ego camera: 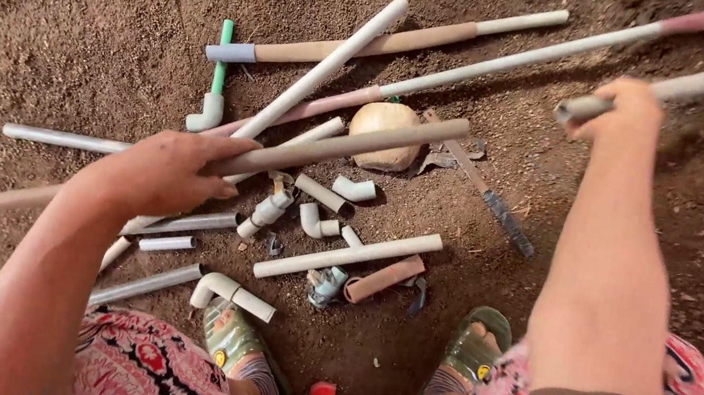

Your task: The person sits on a small red stool on a dirt surface, surrounded by various PVC pipes and fittings. They use a hand saw to cut a long grey pipe and then proceed to connect different pipe segments and elbow fittings together by hand.

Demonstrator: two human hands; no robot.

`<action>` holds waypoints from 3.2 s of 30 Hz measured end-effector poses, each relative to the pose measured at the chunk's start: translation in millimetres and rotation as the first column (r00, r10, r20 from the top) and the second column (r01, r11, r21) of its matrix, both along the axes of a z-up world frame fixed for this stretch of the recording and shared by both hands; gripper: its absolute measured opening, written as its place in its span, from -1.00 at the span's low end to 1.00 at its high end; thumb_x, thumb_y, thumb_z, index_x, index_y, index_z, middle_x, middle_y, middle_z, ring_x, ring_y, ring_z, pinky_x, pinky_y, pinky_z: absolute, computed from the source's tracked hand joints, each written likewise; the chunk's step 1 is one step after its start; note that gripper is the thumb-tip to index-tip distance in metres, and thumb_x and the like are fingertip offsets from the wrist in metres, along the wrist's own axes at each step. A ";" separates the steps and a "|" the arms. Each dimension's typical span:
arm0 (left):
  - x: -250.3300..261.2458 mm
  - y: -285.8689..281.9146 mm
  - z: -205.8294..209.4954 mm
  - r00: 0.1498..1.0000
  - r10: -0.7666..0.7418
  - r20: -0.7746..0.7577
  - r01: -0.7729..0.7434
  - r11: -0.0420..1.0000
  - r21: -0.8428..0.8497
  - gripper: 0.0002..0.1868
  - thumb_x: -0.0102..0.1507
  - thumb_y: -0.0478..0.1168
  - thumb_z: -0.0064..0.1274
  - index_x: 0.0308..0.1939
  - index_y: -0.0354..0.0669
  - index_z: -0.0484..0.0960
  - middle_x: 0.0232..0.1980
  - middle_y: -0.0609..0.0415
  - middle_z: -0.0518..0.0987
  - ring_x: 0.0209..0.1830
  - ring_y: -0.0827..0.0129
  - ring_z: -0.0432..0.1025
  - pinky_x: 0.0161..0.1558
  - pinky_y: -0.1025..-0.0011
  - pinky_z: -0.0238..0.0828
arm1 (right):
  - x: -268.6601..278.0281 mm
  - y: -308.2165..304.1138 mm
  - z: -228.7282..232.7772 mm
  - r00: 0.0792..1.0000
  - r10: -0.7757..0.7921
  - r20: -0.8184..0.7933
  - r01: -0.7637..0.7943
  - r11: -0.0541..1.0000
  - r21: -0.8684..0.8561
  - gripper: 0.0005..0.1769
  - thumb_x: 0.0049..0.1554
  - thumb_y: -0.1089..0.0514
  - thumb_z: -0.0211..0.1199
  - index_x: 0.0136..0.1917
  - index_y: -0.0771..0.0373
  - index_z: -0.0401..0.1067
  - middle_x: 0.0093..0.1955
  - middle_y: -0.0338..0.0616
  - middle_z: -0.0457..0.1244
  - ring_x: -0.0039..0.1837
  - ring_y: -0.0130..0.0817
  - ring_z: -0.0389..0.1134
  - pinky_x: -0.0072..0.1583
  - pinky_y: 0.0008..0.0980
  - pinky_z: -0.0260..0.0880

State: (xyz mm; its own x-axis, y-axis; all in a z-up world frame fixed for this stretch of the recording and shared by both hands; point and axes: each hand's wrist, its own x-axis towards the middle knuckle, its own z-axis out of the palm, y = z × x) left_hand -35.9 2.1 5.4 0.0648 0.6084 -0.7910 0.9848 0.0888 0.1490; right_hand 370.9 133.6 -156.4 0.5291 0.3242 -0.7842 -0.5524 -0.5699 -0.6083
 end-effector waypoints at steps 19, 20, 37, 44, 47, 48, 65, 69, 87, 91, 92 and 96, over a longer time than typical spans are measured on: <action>-1.4 -30.1 46.1 0.994 0.026 0.104 -0.038 0.992 0.122 -0.35 0.18 -0.01 -0.05 0.36 0.46 0.17 0.18 0.30 0.46 0.07 0.39 0.37 0.18 0.28 0.24 | -36.6 -50.2 154.2 0.784 0.063 -0.618 0.501 0.525 0.688 -0.81 -0.02 0.53 0.28 -0.17 0.37 0.37 -0.30 -0.04 0.19 -0.34 -0.31 0.23 -0.23 -0.32 0.39; -4.7 -29.9 45.8 0.990 0.041 0.135 -0.061 0.987 0.148 -0.36 0.17 -0.03 -0.05 0.35 0.46 0.20 0.18 0.27 0.45 0.06 0.36 0.36 0.14 0.29 0.23 | -44.3 -60.8 164.2 0.837 0.103 -0.538 0.408 0.538 0.738 -0.79 -0.05 0.49 0.32 -0.18 0.35 0.36 -0.35 0.01 0.21 -0.34 -0.24 0.25 -0.20 -0.25 0.40; -10.6 -37.0 46.9 0.973 0.030 0.229 -0.070 0.983 0.170 -0.35 0.18 -0.03 -0.05 0.37 0.43 0.21 -0.07 0.19 0.51 -0.31 0.39 0.30 -0.22 0.44 0.18 | -79.3 -85.8 178.3 0.911 0.299 -0.284 0.043 0.616 0.787 -0.85 0.00 0.33 0.31 -0.24 0.30 0.33 -0.43 -0.03 0.22 -0.30 -0.24 0.26 -0.11 -0.16 0.42; -9.9 -33.6 41.7 0.969 0.044 0.244 -0.088 0.981 0.174 -0.34 0.15 -0.02 -0.05 0.36 0.45 0.22 0.03 0.20 0.44 -0.16 0.38 0.30 -0.05 0.36 0.23 | -53.2 -64.1 154.8 0.858 0.269 -0.437 0.236 0.550 0.801 -0.85 0.00 0.40 0.32 -0.19 0.30 0.37 -0.38 -0.08 0.25 -0.31 -0.34 0.29 -0.15 -0.27 0.38; -5.4 -32.3 41.3 0.971 0.054 0.233 -0.095 0.981 0.169 -0.33 0.15 -0.03 -0.04 0.35 0.47 0.21 0.08 0.23 0.47 -0.05 0.36 0.33 0.06 0.30 0.24 | -48.8 -60.8 152.0 0.844 0.231 -0.483 0.303 0.538 0.786 -0.83 -0.02 0.43 0.33 -0.19 0.33 0.38 -0.35 -0.06 0.24 -0.29 -0.33 0.28 -0.14 -0.29 0.36; -4.2 -31.2 41.9 0.971 0.049 0.236 -0.092 0.980 0.175 -0.34 0.16 -0.04 -0.04 0.35 0.47 0.21 0.07 0.23 0.47 -0.08 0.36 0.33 0.03 0.30 0.26 | -48.0 -59.3 152.0 0.844 0.199 -0.499 0.329 0.543 0.773 -0.82 -0.03 0.45 0.32 -0.17 0.35 0.38 -0.34 -0.05 0.24 -0.28 -0.32 0.29 -0.14 -0.27 0.36; 5.4 -31.1 38.0 0.962 0.054 0.269 -0.113 0.971 0.211 -0.32 0.13 -0.06 0.00 0.35 0.39 0.22 0.10 0.21 0.49 0.03 0.34 0.35 0.16 0.28 0.19 | -45.1 -57.6 147.8 0.864 0.220 -0.453 0.282 0.534 0.797 -0.81 0.00 0.49 0.25 -0.23 0.35 0.27 -0.40 -0.01 0.20 -0.32 -0.30 0.24 -0.14 -0.26 0.31; 11.0 -36.3 46.3 0.955 0.115 0.273 -0.175 0.962 0.209 -0.34 0.15 -0.10 0.00 0.34 0.40 0.24 0.14 0.21 0.47 0.06 0.36 0.33 0.23 0.26 0.16 | -43.0 -52.0 141.2 0.868 0.223 -0.444 0.282 0.514 0.810 -0.83 0.01 0.48 0.24 -0.24 0.36 0.27 -0.41 0.00 0.17 -0.31 -0.30 0.22 -0.14 -0.25 0.30; 33.9 -23.5 6.2 0.937 -0.264 0.230 -0.008 0.641 0.767 -0.46 0.24 -0.19 0.01 0.31 -0.04 0.33 -0.36 0.12 0.50 -0.57 0.43 0.35 -0.44 0.47 0.47 | -163.0 -123.2 202.8 0.884 0.342 -0.318 -0.077 0.778 0.623 -0.69 -0.10 0.20 0.29 -0.15 0.34 0.24 -0.27 -0.07 0.25 -0.13 -0.15 0.35 0.06 -0.09 0.54; 49.6 -18.7 -16.1 0.918 -0.299 0.260 -0.042 0.580 0.813 -0.39 0.19 -0.21 0.07 0.32 -0.09 0.27 -0.22 -0.05 0.58 -0.46 0.25 0.48 -0.37 0.28 0.54 | -200.3 -131.5 175.9 0.821 0.486 -0.301 -0.253 0.781 0.572 -0.63 -0.15 0.15 0.25 -0.18 0.33 0.16 -0.08 0.03 0.24 0.15 -0.05 0.33 0.14 -0.01 0.49; 49.2 -16.5 -23.9 0.915 -0.272 0.296 -0.071 0.615 0.786 -0.28 0.15 -0.19 0.12 0.35 -0.13 0.17 -0.18 -0.13 0.58 -0.35 0.11 0.48 -0.29 0.21 0.47 | -202.5 -130.1 161.9 0.796 0.507 -0.332 -0.261 0.781 0.567 -0.69 -0.15 0.17 0.29 -0.18 0.34 0.27 -0.14 0.07 0.29 0.05 -0.04 0.35 0.12 0.08 0.48; 51.9 -18.6 -27.2 0.881 -0.280 0.383 -0.117 0.655 0.747 -0.13 0.10 -0.17 0.21 0.38 -0.15 0.04 -0.17 -0.22 0.59 -0.28 0.05 0.51 -0.22 0.20 0.47 | -199.6 -128.5 145.9 0.757 0.557 -0.342 -0.310 0.766 0.563 -0.70 -0.22 0.11 0.36 -0.32 0.38 0.41 -0.28 0.08 0.34 -0.08 -0.03 0.39 0.08 0.07 0.49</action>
State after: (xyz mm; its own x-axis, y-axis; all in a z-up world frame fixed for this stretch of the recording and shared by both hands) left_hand 16.0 -16.5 -21.7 0.3494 0.9357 0.0487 0.7884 -0.3217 0.5244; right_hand 171.3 5.1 -10.5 -0.1515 0.7940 -0.5887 -0.5913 -0.5501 -0.5898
